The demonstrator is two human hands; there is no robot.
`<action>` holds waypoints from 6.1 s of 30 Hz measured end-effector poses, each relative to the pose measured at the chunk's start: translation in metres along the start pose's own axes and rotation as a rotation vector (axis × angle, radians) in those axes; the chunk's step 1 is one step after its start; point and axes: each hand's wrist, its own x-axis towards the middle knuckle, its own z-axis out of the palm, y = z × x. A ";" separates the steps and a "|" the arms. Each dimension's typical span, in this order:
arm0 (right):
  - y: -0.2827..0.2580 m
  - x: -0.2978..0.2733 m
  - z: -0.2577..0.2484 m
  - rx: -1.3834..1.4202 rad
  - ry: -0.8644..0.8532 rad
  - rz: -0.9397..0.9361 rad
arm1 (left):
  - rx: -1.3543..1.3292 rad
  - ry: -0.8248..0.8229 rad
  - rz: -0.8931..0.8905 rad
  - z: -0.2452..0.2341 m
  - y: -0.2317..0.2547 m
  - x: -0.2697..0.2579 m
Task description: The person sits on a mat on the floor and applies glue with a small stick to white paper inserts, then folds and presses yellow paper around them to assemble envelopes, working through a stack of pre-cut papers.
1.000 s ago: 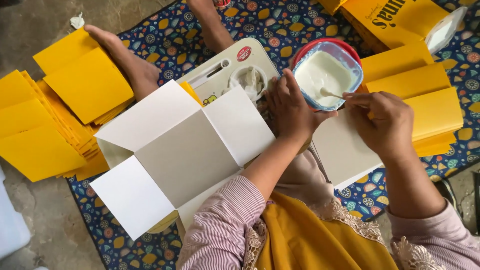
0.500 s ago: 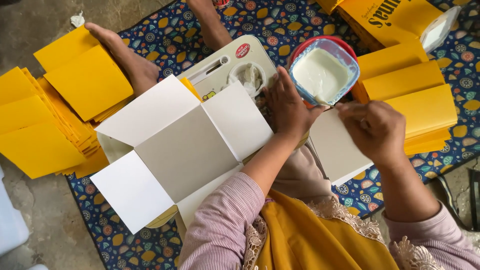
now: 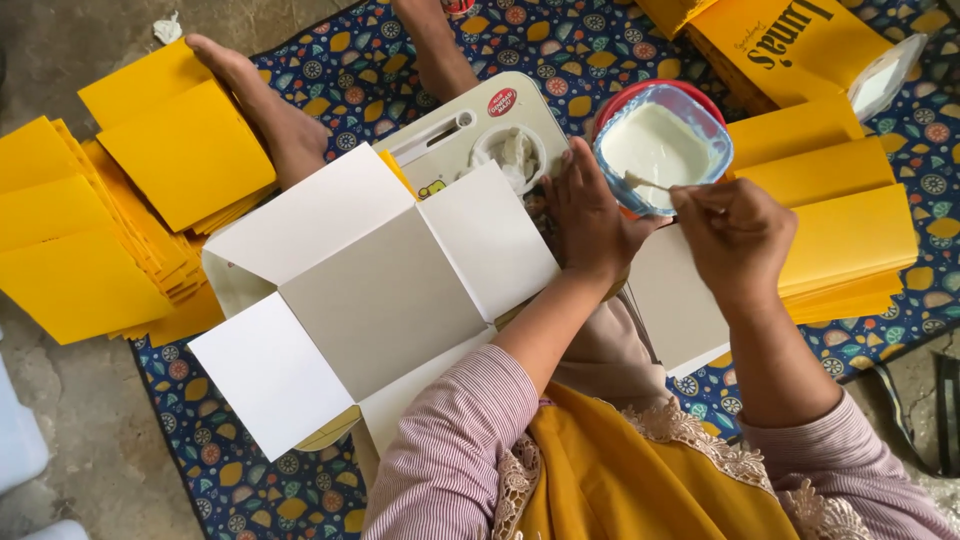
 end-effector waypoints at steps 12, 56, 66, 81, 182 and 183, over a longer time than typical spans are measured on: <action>-0.019 0.004 0.013 -0.197 -0.011 -0.123 | -0.034 0.017 -0.006 -0.006 0.008 0.002; -0.016 -0.044 0.006 -0.621 -0.007 -0.475 | -0.541 -0.324 -0.165 -0.289 -0.012 -0.080; 0.014 -0.044 0.007 -0.247 0.174 -0.163 | 0.168 0.055 0.027 -0.350 -0.076 -0.101; 0.028 -0.046 0.026 0.081 0.329 0.038 | 0.406 -0.218 0.109 -0.311 -0.080 -0.098; -0.048 -0.098 0.087 0.397 -0.131 0.435 | 0.250 -0.359 0.198 -0.225 -0.106 -0.063; -0.050 -0.098 0.088 0.382 -0.148 0.437 | 0.248 -0.351 0.196 -0.225 -0.106 -0.064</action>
